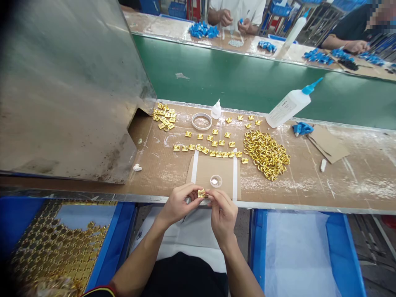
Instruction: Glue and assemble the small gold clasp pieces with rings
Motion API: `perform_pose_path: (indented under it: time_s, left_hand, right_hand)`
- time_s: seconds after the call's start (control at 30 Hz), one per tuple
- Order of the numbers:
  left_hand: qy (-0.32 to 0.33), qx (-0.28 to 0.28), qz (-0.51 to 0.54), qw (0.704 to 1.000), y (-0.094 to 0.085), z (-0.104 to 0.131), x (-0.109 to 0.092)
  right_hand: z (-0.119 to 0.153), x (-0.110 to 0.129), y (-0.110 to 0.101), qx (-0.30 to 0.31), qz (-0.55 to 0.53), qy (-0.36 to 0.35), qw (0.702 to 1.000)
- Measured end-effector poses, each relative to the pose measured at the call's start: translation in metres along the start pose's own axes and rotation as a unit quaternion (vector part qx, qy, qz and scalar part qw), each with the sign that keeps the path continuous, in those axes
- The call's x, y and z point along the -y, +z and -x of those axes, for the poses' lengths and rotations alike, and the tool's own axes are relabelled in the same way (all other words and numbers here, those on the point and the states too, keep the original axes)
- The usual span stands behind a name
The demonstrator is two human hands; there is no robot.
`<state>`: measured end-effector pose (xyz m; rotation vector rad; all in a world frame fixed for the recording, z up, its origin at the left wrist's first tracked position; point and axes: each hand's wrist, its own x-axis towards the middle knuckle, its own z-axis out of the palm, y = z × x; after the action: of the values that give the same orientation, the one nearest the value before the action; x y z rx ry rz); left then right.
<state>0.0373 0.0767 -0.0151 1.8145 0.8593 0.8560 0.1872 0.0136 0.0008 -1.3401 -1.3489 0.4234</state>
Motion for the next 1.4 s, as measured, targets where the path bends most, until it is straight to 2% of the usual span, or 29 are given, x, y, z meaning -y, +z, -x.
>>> perform_pose_path:
  time_s: [0.67,1.4]
  left_hand:
    - [0.011,-0.009,0.0,1.0,0.0003,-0.0014,-0.0018]
    - [0.003,-0.005,-0.005,1.0,0.0003,-0.0006,-0.002]
  right_hand:
    - [-0.0014,0.0034,-0.0009,0.008,0.006,0.002,1.0]
    - [0.0029,-0.0025,0.0015,-0.017,-0.032,0.082,0.996]
